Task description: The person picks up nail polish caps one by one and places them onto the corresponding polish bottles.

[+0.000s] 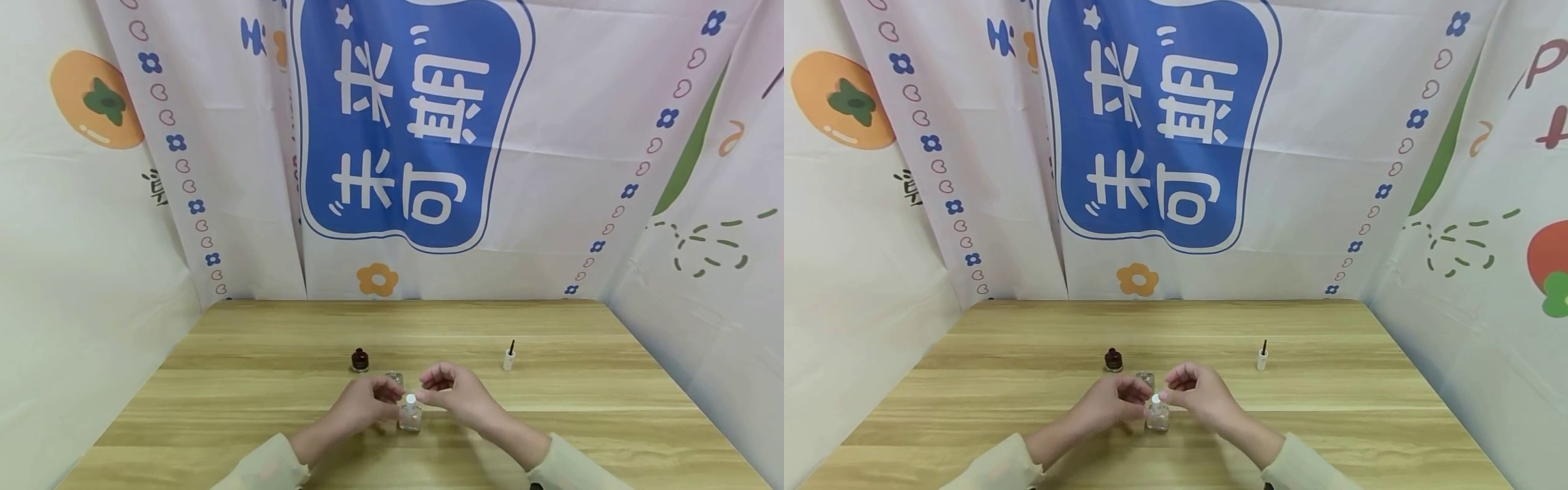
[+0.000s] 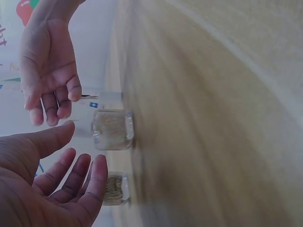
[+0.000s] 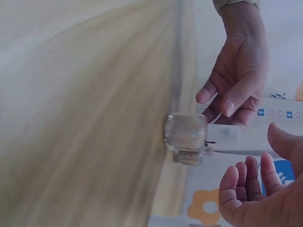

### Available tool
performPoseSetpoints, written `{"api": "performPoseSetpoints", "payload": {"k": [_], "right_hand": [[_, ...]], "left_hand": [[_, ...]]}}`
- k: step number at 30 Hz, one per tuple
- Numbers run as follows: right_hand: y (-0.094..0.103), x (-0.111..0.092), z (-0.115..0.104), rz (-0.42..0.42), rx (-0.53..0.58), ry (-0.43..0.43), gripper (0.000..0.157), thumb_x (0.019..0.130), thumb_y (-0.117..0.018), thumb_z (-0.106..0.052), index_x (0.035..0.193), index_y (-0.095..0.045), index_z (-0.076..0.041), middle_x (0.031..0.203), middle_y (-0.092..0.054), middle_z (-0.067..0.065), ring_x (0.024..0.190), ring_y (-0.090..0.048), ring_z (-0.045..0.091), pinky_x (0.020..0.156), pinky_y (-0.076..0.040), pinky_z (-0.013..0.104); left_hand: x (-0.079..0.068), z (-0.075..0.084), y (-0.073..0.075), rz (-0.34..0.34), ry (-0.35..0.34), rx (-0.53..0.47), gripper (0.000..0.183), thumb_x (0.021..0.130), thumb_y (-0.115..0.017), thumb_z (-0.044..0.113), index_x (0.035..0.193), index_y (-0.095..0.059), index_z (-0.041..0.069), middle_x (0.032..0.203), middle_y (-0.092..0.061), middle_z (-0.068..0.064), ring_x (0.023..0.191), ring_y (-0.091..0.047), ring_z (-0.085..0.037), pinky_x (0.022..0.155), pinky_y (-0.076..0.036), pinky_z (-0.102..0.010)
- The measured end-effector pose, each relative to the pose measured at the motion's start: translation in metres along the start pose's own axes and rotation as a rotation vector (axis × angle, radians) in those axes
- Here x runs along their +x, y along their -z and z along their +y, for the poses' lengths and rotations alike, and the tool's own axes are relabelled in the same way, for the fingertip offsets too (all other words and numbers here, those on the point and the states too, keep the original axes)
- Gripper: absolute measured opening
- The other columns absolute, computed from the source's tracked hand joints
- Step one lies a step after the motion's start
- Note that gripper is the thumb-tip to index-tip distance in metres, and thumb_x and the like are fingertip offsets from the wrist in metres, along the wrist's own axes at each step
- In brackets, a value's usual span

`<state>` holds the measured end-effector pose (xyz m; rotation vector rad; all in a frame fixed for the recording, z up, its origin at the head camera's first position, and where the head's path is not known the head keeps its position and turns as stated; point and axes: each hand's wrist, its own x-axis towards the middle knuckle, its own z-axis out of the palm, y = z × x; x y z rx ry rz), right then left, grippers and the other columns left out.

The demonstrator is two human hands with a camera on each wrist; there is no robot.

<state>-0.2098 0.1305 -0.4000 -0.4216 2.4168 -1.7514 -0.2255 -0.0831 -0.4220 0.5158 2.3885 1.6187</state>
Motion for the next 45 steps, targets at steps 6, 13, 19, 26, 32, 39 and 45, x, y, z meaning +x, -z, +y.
{"api": "performPoseSetpoints", "payload": {"k": [6,13,19,26,32,39,45], "right_hand": [[0.015,-0.003,-0.006,0.022,-0.013,-0.003,0.027,0.085,-0.076,-0.019,0.103,-0.062,-0.004,0.096,-0.062,0.005,0.091,-0.057,0.021,0.076,-0.052,0.028],[0.034,-0.007,-0.007,0.072,-0.019,0.006,0.028,0.085,-0.076,-0.019,0.103,-0.062,-0.003,0.096,-0.062,0.006,0.091,-0.058,0.022,0.076,-0.052,0.028],[0.05,-0.008,-0.003,0.118,-0.024,0.041,0.027,0.086,-0.075,-0.015,0.103,-0.062,0.0,0.095,-0.063,0.007,0.09,-0.058,0.021,0.075,-0.052,0.026],[0.061,-0.009,0.009,0.143,-0.046,0.044,0.027,0.086,-0.075,-0.013,0.105,-0.062,0.0,0.098,-0.064,0.01,0.091,-0.059,0.021,0.077,-0.053,0.026],[0.067,-0.007,0.023,0.122,-0.072,0.032,0.033,0.086,-0.075,-0.015,0.11,-0.061,0.002,0.103,-0.063,0.014,0.092,-0.058,0.022,0.076,-0.053,0.025],[0.072,-0.005,0.034,0.086,-0.093,0.017,0.039,0.084,-0.077,-0.013,0.113,-0.059,0.005,0.105,-0.06,0.018,0.092,-0.058,0.023,0.077,-0.053,0.025],[0.071,-0.001,0.041,0.034,-0.128,0.031,0.04,0.081,-0.079,-0.009,0.111,-0.06,0.008,0.099,-0.06,0.015,0.087,-0.057,0.022,0.073,-0.053,0.024]], "left_hand": [[0.0,0.006,0.009,0.026,-0.029,0.031,0.028,0.075,-0.082,0.006,0.099,-0.068,-0.001,0.094,-0.068,-0.009,0.084,-0.061,-0.017,0.076,-0.054,-0.027],[0.0,0.011,0.021,0.064,-0.027,0.058,0.027,0.079,-0.08,0.008,0.102,-0.068,0.001,0.097,-0.067,-0.012,0.085,-0.061,-0.018,0.07,-0.055,-0.027],[0.001,0.011,0.028,0.136,-0.026,0.099,0.029,0.079,-0.08,0.01,0.104,-0.068,0.001,0.1,-0.065,-0.011,0.088,-0.06,-0.018,0.073,-0.055,-0.029],[0.007,0.002,0.031,0.18,-0.017,0.13,0.029,0.08,-0.079,0.009,0.105,-0.066,0.004,0.103,-0.065,-0.012,0.091,-0.061,-0.021,0.077,-0.055,-0.033],[0.015,-0.008,0.033,0.179,-0.01,0.132,0.034,0.081,-0.079,0.012,0.11,-0.065,0.001,0.106,-0.065,-0.012,0.092,-0.06,-0.021,0.078,-0.055,-0.033],[0.023,-0.014,0.03,0.176,-0.006,0.158,0.038,0.08,-0.08,0.011,0.111,-0.064,-0.002,0.107,-0.063,-0.014,0.092,-0.059,-0.023,0.077,-0.055,-0.034],[0.028,-0.02,0.026,0.152,-0.008,0.164,0.038,0.079,-0.08,0.01,0.111,-0.063,-0.002,0.109,-0.062,-0.015,0.092,-0.058,-0.024,0.074,-0.055,-0.034]]}}
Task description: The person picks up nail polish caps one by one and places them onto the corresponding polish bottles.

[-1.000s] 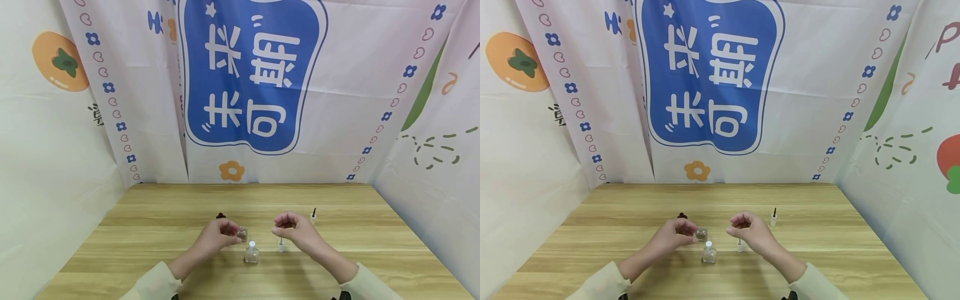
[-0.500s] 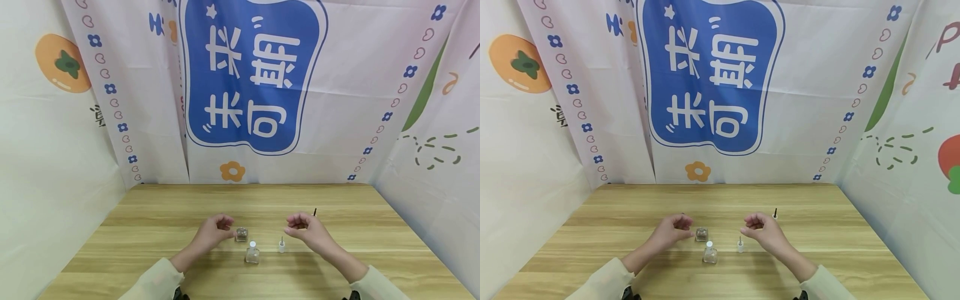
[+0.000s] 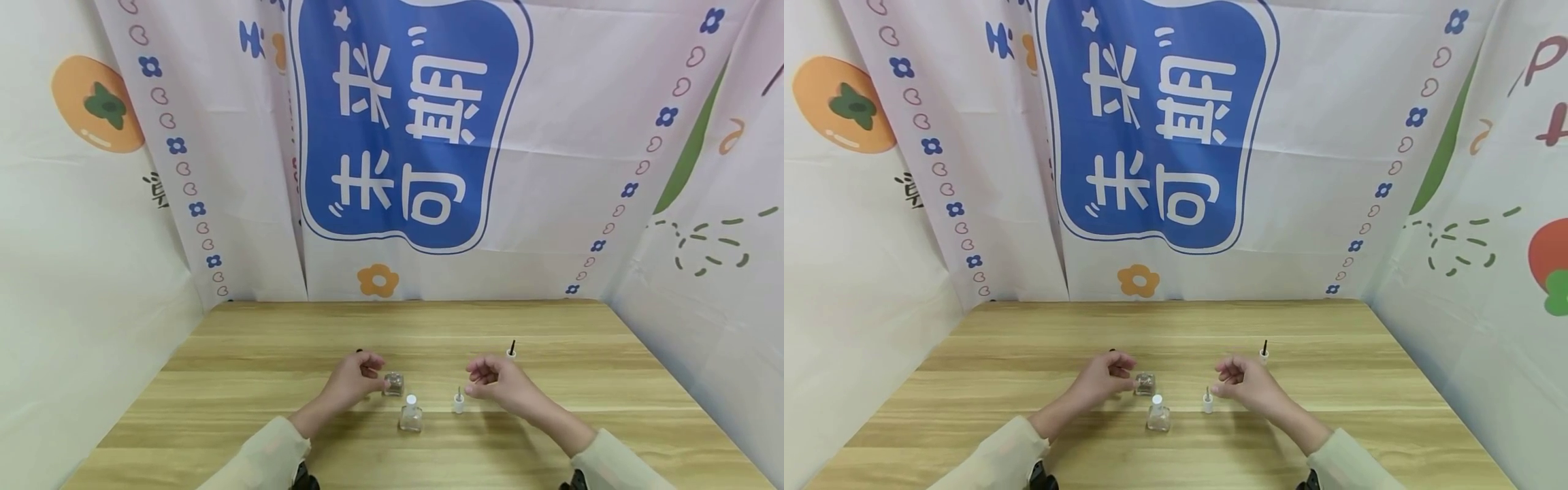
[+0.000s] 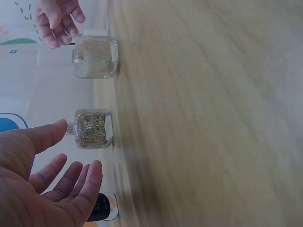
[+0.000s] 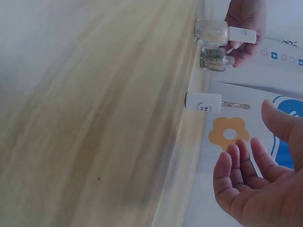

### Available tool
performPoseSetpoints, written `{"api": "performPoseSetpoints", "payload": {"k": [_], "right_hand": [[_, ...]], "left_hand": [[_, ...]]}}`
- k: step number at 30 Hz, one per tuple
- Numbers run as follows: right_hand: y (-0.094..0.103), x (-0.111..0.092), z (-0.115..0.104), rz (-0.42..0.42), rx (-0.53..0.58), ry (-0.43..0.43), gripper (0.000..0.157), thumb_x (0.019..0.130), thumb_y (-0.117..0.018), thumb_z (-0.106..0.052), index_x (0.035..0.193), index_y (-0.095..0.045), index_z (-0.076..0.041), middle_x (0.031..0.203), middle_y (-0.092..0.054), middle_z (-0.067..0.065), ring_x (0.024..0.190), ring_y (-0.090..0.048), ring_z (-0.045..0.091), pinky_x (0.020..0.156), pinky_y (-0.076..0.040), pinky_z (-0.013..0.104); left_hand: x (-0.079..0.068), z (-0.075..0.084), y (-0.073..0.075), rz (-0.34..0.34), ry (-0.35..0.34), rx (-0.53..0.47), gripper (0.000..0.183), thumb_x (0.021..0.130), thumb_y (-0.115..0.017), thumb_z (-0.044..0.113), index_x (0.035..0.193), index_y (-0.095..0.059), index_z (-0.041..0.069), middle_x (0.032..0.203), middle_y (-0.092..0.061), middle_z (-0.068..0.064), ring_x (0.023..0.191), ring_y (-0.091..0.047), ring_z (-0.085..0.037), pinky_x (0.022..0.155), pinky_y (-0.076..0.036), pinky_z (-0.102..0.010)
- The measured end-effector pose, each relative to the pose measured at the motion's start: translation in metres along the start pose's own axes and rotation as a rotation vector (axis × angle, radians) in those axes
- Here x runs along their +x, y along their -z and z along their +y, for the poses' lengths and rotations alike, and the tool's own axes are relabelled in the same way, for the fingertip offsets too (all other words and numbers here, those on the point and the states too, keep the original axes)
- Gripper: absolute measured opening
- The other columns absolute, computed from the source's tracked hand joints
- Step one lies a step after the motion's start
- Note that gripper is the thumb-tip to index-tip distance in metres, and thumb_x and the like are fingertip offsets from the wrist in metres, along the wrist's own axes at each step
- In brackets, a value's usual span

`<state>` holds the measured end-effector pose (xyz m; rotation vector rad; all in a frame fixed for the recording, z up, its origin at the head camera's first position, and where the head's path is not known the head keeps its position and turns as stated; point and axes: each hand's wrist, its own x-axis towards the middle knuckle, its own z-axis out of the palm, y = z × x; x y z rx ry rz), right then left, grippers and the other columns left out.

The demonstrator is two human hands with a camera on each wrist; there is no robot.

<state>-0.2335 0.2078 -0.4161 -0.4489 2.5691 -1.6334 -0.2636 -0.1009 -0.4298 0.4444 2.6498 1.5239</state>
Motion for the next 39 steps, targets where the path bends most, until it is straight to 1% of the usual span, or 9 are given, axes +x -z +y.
{"api": "performPoseSetpoints", "payload": {"k": [5,11,18,29,39], "right_hand": [[-0.002,0.002,0.006,-0.071,-0.013,0.003,0.042,0.078,-0.08,-0.008,0.109,-0.059,0.009,0.096,-0.06,0.015,0.084,-0.056,0.022,0.071,-0.052,0.024],[-0.008,0.002,0.008,-0.133,-0.058,0.015,0.036,0.075,-0.081,-0.003,0.103,-0.061,0.006,0.092,-0.059,0.01,0.083,-0.056,0.021,0.071,-0.052,0.023],[-0.012,0.002,0.009,-0.178,-0.119,0.025,0.028,0.076,-0.08,-0.001,0.098,-0.062,0.002,0.089,-0.059,0.007,0.082,-0.055,0.02,0.07,-0.051,0.023],[-0.02,0.003,0.011,-0.168,-0.176,0.027,0.026,0.074,-0.081,-0.003,0.093,-0.063,-0.001,0.083,-0.059,0.003,0.077,-0.056,0.017,0.067,-0.05,0.023],[-0.025,0.003,0.01,-0.148,-0.202,0.031,0.024,0.074,-0.081,-0.002,0.091,-0.064,-0.002,0.081,-0.059,0.002,0.076,-0.054,0.018,0.064,-0.048,0.023]], "left_hand": [[0.003,-0.002,-0.004,-0.011,-0.013,0.006,0.039,0.078,-0.081,0.008,0.11,-0.063,-0.003,0.108,-0.062,-0.015,0.092,-0.06,-0.025,0.073,-0.055,-0.034],[0.007,-0.002,-0.008,-0.027,0.008,0.023,0.039,0.076,-0.082,0.007,0.108,-0.063,-0.003,0.104,-0.063,-0.011,0.091,-0.061,-0.024,0.072,-0.056,-0.033],[0.01,-0.002,-0.01,-0.044,0.0,0.037,0.034,0.074,-0.083,0.003,0.103,-0.065,-0.001,0.095,-0.065,-0.007,0.086,-0.062,-0.022,0.071,-0.056,-0.033],[0.012,-0.005,-0.013,-0.052,-0.031,0.051,0.03,0.075,-0.082,0.001,0.099,-0.065,0.0,0.091,-0.064,-0.005,0.084,-0.062,-0.022,0.072,-0.056,-0.035],[0.012,-0.006,-0.014,-0.065,-0.025,0.044,0.024,0.075,-0.081,-0.001,0.094,-0.067,0.001,0.088,-0.064,-0.004,0.081,-0.062,-0.019,0.071,-0.055,-0.034]]}}
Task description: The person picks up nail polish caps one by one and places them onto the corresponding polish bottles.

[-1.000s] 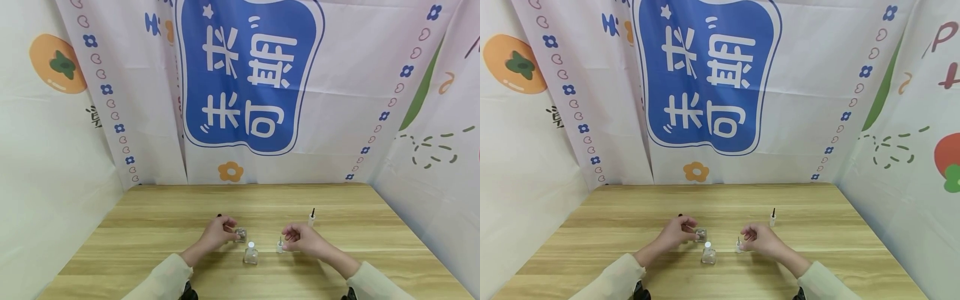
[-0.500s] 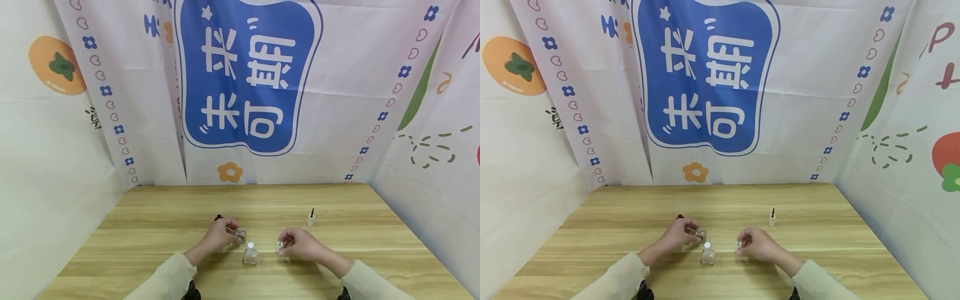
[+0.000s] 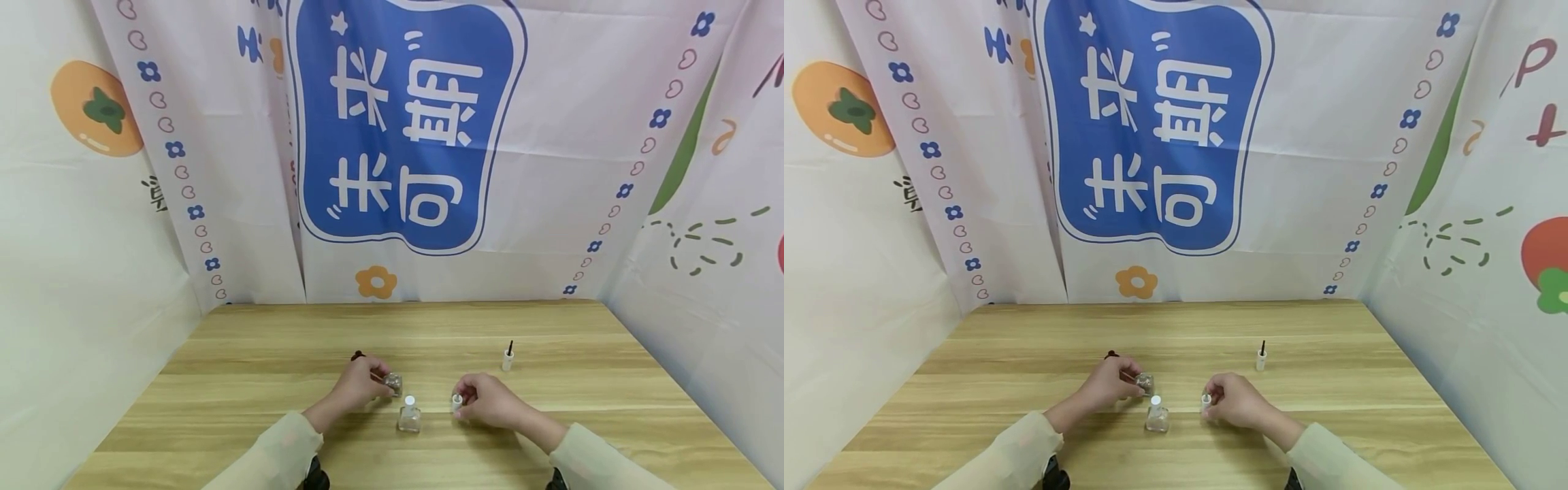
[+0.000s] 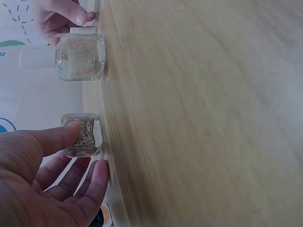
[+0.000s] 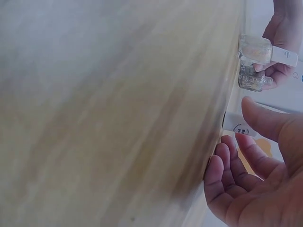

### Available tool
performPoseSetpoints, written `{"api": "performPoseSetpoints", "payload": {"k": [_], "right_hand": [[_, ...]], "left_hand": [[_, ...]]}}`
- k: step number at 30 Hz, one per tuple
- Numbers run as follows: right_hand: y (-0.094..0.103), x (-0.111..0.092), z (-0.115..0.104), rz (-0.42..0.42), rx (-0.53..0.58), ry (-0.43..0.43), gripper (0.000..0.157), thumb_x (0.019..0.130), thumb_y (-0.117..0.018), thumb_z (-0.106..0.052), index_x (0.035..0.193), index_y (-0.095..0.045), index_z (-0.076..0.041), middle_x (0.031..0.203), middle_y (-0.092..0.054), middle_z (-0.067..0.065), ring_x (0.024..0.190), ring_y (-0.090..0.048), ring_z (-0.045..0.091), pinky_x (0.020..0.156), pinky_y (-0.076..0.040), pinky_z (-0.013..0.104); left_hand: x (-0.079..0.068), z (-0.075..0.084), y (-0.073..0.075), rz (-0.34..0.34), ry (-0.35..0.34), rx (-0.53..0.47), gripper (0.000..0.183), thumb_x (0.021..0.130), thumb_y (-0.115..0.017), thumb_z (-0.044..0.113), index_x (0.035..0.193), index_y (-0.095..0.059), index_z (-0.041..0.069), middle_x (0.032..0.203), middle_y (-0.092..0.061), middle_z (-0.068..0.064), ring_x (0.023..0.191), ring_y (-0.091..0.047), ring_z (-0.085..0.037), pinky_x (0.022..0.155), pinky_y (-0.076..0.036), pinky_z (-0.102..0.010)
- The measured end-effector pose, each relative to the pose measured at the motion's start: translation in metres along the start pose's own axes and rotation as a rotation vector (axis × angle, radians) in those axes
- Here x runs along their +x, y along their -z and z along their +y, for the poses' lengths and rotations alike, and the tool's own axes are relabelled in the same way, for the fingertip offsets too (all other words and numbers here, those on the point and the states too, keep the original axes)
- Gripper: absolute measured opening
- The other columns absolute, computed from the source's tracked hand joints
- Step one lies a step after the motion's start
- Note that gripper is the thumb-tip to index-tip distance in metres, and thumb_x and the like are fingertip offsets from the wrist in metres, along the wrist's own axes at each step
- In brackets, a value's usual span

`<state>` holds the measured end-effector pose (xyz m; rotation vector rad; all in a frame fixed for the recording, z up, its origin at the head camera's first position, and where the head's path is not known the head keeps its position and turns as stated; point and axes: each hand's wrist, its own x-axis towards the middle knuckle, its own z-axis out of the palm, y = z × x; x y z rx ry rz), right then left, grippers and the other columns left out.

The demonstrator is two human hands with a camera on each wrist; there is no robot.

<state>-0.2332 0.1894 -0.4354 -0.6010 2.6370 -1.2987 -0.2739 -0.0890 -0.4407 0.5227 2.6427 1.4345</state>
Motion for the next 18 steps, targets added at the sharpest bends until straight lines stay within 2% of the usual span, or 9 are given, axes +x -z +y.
{"api": "performPoseSetpoints", "payload": {"k": [18], "right_hand": [[-0.0021,0.001,0.0027,0.016,-0.049,0.024,0.015,0.078,-0.079,-0.003,0.084,-0.064,-0.004,0.075,-0.057,-0.002,0.07,-0.052,0.014,0.06,-0.044,0.023]], "left_hand": [[-0.0008,0.0013,-0.0008,-0.001,0.004,-0.019,0.022,0.076,-0.079,-0.001,0.093,-0.066,0.001,0.086,-0.062,-0.005,0.078,-0.06,-0.018,0.066,-0.054,-0.031]]}}
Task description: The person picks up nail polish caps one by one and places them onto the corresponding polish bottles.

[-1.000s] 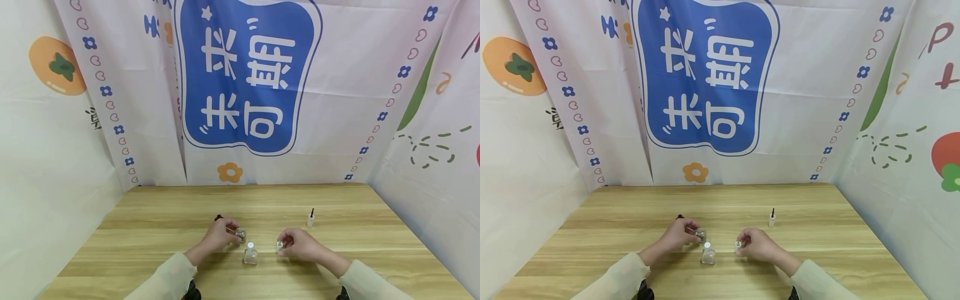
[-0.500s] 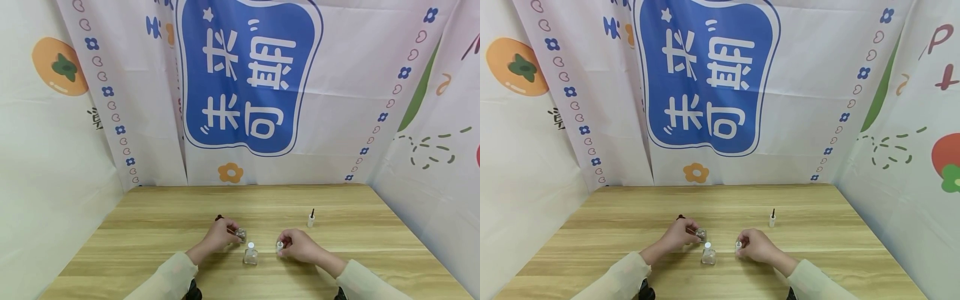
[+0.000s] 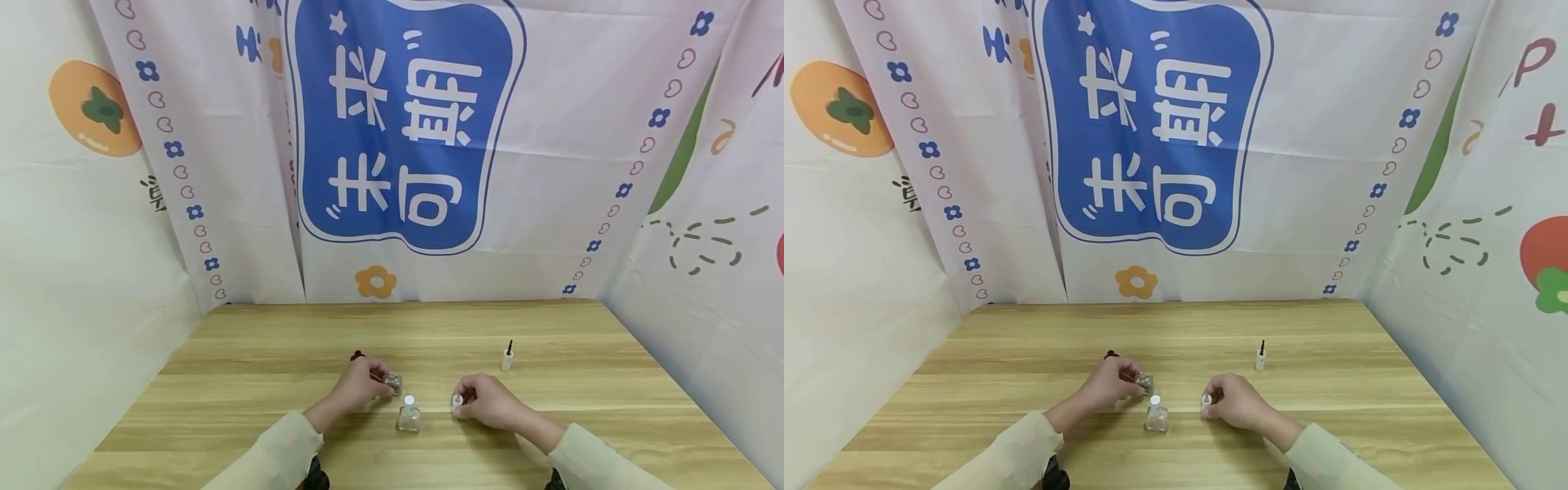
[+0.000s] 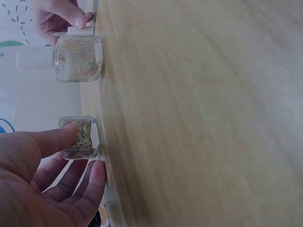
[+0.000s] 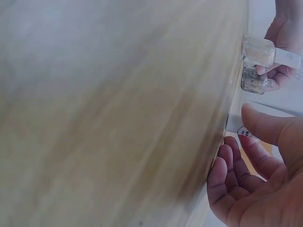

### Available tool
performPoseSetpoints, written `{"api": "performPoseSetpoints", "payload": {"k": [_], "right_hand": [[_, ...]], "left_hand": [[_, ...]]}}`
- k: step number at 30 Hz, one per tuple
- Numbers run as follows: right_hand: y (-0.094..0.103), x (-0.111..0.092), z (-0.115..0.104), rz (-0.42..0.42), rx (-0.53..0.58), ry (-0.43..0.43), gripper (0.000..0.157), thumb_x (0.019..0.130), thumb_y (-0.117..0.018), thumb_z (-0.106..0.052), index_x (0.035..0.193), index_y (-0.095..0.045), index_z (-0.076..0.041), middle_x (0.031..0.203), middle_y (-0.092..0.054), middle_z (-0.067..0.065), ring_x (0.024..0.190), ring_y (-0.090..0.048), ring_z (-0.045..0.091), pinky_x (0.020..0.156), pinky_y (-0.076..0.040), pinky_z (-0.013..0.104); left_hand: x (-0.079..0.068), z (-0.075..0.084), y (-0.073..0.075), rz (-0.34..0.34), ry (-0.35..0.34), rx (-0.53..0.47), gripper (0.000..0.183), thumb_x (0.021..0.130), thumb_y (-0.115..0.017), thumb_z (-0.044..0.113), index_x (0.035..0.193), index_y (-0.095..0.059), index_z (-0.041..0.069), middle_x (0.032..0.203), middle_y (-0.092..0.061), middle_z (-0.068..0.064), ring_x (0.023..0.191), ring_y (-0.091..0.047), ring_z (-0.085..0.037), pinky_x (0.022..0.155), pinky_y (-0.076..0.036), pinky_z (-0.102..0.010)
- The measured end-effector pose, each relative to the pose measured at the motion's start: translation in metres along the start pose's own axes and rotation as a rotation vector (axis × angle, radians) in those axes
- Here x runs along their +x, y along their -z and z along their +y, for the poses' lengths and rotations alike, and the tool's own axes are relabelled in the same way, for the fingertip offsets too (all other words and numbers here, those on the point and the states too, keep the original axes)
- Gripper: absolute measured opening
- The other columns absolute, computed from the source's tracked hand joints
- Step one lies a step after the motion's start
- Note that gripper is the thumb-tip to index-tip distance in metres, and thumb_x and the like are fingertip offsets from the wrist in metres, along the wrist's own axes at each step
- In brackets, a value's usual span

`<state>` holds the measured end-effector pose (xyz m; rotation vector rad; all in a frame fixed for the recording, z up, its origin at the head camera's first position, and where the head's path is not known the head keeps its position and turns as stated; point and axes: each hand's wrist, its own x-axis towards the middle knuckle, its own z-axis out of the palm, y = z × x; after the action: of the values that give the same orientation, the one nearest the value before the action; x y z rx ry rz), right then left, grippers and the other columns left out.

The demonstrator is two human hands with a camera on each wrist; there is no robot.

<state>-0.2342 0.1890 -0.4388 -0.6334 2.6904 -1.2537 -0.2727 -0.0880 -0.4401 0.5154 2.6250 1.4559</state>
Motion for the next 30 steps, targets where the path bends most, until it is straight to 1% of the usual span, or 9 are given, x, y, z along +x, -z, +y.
{"api": "performPoseSetpoints", "payload": {"k": [5,11,16,20,24,27,30], "right_hand": [[0.001,0.0,0.001,0.004,0.008,0.003,0.015,0.078,-0.078,-0.003,0.084,-0.064,-0.004,0.075,-0.058,-0.002,0.07,-0.053,0.013,0.06,-0.045,0.022],[0.007,-0.001,-0.001,0.018,0.036,-0.001,0.015,0.078,-0.077,-0.003,0.084,-0.064,-0.003,0.076,-0.059,-0.001,0.072,-0.054,0.015,0.061,-0.047,0.023],[0.014,-0.001,-0.004,0.019,0.052,-0.028,0.012,0.082,-0.076,-0.005,0.087,-0.065,-0.003,0.079,-0.06,0.0,0.074,-0.054,0.016,0.061,-0.047,0.024],[0.017,-0.001,-0.009,0.025,0.053,-0.041,0.012,0.083,-0.076,-0.007,0.087,-0.065,-0.004,0.079,-0.06,0.0,0.074,-0.055,0.016,0.061,-0.048,0.024],[0.019,-0.002,-0.014,0.027,0.05,-0.045,0.013,0.083,-0.075,-0.009,0.089,-0.065,-0.004,0.081,-0.061,0.0,0.076,-0.056,0.016,0.063,-0.049,0.025],[0.021,-0.003,-0.016,0.026,0.056,-0.047,0.014,0.084,-0.075,-0.011,0.091,-0.065,-0.004,0.083,-0.061,0.0,0.079,-0.057,0.017,0.066,-0.051,0.026],[0.023,-0.003,-0.018,0.021,0.095,-0.047,0.016,0.086,-0.074,-0.012,0.094,-0.064,-0.002,0.085,-0.063,0.001,0.082,-0.06,0.017,0.068,-0.053,0.027]], "left_hand": [[-0.001,0.0,0.0,0.006,-0.001,-0.009,0.023,0.076,-0.079,-0.002,0.094,-0.065,0.0,0.087,-0.062,-0.005,0.078,-0.059,-0.018,0.065,-0.054,-0.031],[-0.002,0.002,0.001,0.008,0.017,-0.041,0.023,0.076,-0.079,-0.002,0.095,-0.066,0.0,0.088,-0.062,-0.006,0.077,-0.06,-0.018,0.062,-0.055,-0.031],[-0.004,0.005,0.004,0.007,0.023,-0.06,0.022,0.077,-0.078,0.0,0.095,-0.066,0.0,0.089,-0.061,-0.007,0.075,-0.06,-0.018,0.06,-0.055,-0.032],[-0.004,0.006,0.005,0.01,0.019,-0.065,0.021,0.078,-0.077,0.002,0.095,-0.065,0.001,0.089,-0.061,-0.007,0.072,-0.06,-0.017,0.059,-0.056,-0.035],[-0.006,0.008,0.007,0.012,0.018,-0.075,0.021,0.08,-0.076,0.003,0.096,-0.064,0.001,0.091,-0.061,-0.007,0.072,-0.06,-0.018,0.061,-0.057,-0.037],[-0.008,0.011,0.009,0.011,0.018,-0.089,0.021,0.08,-0.076,0.003,0.097,-0.063,0.001,0.092,-0.06,-0.008,0.073,-0.06,-0.017,0.063,-0.057,-0.037],[-0.009,0.014,0.01,0.009,0.008,-0.109,0.023,0.08,-0.076,0.003,0.098,-0.063,0.0,0.093,-0.06,-0.009,0.074,-0.06,-0.018,0.063,-0.058,-0.037]]}}
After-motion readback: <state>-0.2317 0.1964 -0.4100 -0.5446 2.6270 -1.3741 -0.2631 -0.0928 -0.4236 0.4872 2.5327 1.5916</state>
